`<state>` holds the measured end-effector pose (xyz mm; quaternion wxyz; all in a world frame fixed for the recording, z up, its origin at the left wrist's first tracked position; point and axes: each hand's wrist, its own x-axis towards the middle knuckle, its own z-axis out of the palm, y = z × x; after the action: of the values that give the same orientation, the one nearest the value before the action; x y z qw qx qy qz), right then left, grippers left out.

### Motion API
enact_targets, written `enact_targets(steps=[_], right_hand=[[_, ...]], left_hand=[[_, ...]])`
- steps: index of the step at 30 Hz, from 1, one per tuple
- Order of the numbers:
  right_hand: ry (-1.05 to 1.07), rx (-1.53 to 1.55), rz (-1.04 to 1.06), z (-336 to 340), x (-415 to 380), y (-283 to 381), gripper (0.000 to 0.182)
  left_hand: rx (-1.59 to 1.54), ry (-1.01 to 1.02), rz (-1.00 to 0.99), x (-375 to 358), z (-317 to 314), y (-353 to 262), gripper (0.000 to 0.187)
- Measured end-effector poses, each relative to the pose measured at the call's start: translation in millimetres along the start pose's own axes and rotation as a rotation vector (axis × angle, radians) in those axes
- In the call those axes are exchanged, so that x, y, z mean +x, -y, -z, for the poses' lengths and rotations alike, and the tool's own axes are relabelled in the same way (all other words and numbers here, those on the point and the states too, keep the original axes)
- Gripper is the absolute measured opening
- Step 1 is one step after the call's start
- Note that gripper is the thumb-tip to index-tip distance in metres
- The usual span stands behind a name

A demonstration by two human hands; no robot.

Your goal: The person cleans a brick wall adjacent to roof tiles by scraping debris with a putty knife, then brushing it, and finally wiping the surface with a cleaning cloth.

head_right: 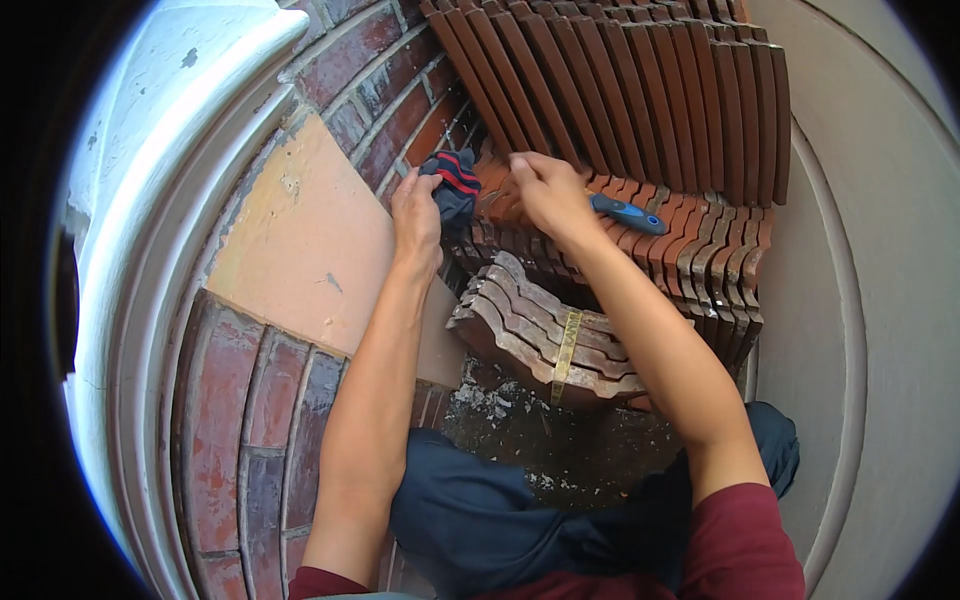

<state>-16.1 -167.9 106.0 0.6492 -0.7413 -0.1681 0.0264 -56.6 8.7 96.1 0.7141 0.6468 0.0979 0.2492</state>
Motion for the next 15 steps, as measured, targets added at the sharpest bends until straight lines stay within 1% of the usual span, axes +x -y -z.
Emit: enact_targets(steps=[2,3,5,6,8,10,11,12,14,15], right_hand=[[0.066,0.432,-0.283,-28.4,17.8,5.1,0.031],[0.138,0.530,-0.372,-39.9,29.8,-4.0,0.025],[0.160,0.717,-0.421,-67.8,35.4,-8.1,0.026],[0.052,0.704,-0.360,-80.4,39.6,-12.2,0.028],[-0.162,0.671,-0.241,-102.6,49.7,-20.8,0.033],[-0.346,0.479,-0.050,-116.5,70.7,-27.7,0.038],[-0.438,0.381,0.045,-119.9,82.0,-32.2,0.041],[-0.356,0.301,0.147,-122.0,90.9,-40.6,0.050],[-0.198,0.149,0.223,-140.7,83.3,-34.7,0.058],[-0.116,0.073,0.261,-148.3,75.4,-30.0,0.062]], left_hand=[[0.264,0.041,-0.195,3.2,0.8,7.6,0.032],[0.388,0.106,-0.240,-1.4,0.1,-0.1,0.033],[0.640,0.234,-0.327,-16.3,0.1,-20.1,0.035],[0.780,0.262,-0.433,-12.0,4.3,-12.0,0.045],[0.892,0.184,-0.382,-17.1,2.5,-15.3,0.047],[0.953,0.140,-0.339,-26.7,-2.1,-28.3,0.053],[1.004,0.143,-0.391,-36.6,-4.6,-38.7,0.053],[1.053,0.144,-0.442,-52.1,-8.7,-54.4,0.053],[0.990,0.258,-0.525,-89.2,-14.2,-86.6,0.051],[0.941,0.287,-0.559,-109.6,-13.7,-93.4,0.046]])
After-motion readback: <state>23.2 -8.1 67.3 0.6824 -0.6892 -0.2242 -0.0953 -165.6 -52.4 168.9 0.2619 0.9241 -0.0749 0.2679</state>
